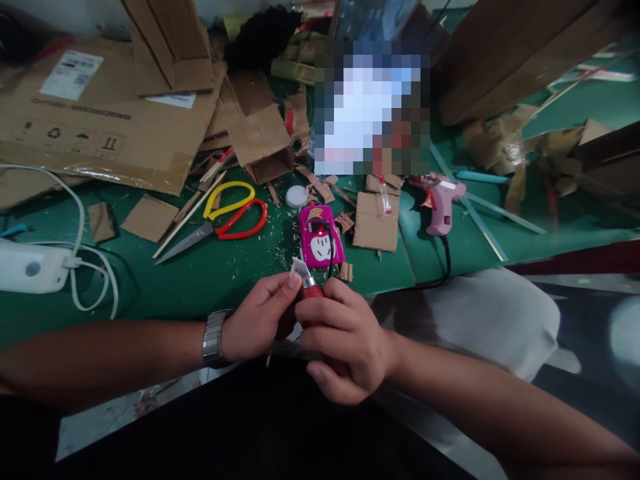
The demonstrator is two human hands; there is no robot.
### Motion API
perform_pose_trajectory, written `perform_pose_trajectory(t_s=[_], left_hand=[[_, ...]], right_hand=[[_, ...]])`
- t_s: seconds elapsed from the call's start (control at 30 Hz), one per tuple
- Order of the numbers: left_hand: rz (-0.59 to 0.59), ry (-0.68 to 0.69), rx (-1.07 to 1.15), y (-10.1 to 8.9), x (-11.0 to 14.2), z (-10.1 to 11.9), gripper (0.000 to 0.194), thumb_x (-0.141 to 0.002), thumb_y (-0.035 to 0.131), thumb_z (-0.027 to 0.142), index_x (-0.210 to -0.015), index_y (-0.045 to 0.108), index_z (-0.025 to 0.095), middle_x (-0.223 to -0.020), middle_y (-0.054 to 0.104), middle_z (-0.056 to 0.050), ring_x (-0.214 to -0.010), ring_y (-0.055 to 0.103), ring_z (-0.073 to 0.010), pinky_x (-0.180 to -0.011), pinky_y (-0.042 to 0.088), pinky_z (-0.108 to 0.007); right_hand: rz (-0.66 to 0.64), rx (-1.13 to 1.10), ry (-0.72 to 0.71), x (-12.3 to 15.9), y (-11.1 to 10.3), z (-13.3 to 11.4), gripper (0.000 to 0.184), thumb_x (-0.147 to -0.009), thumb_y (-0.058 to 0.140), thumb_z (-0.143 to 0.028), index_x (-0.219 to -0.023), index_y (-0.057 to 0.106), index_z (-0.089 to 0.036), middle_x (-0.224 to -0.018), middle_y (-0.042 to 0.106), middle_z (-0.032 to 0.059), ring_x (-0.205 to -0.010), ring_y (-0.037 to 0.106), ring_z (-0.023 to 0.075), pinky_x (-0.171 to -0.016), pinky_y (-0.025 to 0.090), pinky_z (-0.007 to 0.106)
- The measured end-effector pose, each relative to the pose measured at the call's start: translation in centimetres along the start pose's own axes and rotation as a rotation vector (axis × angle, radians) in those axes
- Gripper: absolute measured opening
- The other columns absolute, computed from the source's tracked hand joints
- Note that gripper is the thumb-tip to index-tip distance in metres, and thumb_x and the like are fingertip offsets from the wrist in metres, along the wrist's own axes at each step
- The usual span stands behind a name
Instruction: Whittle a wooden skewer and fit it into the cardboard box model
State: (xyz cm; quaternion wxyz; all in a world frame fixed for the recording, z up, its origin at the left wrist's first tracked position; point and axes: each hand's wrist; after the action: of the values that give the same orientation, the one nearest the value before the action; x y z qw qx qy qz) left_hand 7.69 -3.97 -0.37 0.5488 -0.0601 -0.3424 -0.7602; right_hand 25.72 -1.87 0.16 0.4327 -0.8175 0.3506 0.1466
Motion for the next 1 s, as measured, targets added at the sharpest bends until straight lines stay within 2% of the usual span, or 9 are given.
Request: perform_pose_trajectory(t_s=[0.17,0.53,0.73,0.9,1.0], left_hand=[[-0.01,0.048,-0.001,-0.31,-0.02,-0.33,0.042,-0.1,0.05,0.056,-0.08,0.048,0.02,-0.062,0.042,0.006,-0.052,0.036,-0.008,-0.049,0.031,-0.022],[-0.007,0.126,-0.143,-0.4,0.19,-0.37,0.043,-0.102,0.049,0.053,-0.077,0.049,0.018,-0.067,0.042,0.005,-0.059,0.033,-0.0089,-0.052,0.031,-0.022],[-0.016,0.072,-0.121,-0.27,0.06,-0.08,0.046,-0.1,0.051,0.057,-0.074,0.046,0.019,-0.064,0.038,0.006,-0.056,0.029,-0.0085,-0.048,0.026,-0.022],[-0.023,0.097,-0.156,-0.34,-0.07,0.05,0.047,-0.099,0.051,0.057,-0.073,0.046,0.018,-0.065,0.037,0.006,-0.055,0.028,-0.008,-0.047,0.026,-0.021],[-0.039,0.05,-0.112,-0.32,-0.08,0.04,0.047,-0.099,0.052,0.058,-0.073,0.046,0.019,-0.062,0.036,0.006,-0.053,0.027,-0.0074,-0.044,0.024,-0.021]], right_hand=[[0.023,-0.042,-0.018,-0.03,-0.11,-0.02,0.025,-0.093,0.041,-0.033,-0.084,0.058,-0.018,-0.092,0.065,0.0081,-0.08,0.057,0.0184,-0.068,0.038,0.038],[0.003,-0.032,-0.035,-0.03,-0.15,-0.17,0.031,-0.093,0.039,-0.035,-0.077,0.06,-0.019,-0.089,0.065,0.0076,-0.073,0.053,0.018,-0.066,0.037,0.038],[0.005,-0.036,-0.038,0.08,-0.24,-0.28,0.03,-0.091,0.039,-0.033,-0.075,0.06,-0.019,-0.088,0.066,0.0075,-0.073,0.053,0.018,-0.065,0.037,0.038],[-0.012,-0.021,-0.024,0.14,-0.35,-0.31,0.029,-0.09,0.04,-0.033,-0.074,0.06,-0.019,-0.09,0.066,0.0074,-0.073,0.053,0.0183,-0.064,0.037,0.038],[-0.012,-0.019,-0.022,0.19,-0.37,-0.32,0.028,-0.089,0.041,-0.032,-0.073,0.06,-0.019,-0.09,0.066,0.0075,-0.074,0.053,0.0186,-0.065,0.037,0.038]])
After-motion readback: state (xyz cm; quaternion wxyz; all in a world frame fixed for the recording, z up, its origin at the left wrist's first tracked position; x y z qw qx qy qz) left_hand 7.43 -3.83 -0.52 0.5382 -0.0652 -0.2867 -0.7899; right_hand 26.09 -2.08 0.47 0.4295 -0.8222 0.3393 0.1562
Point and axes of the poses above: each hand's wrist, its own x-axis away from the middle knuckle, its own y-axis out of the palm, z = x × y
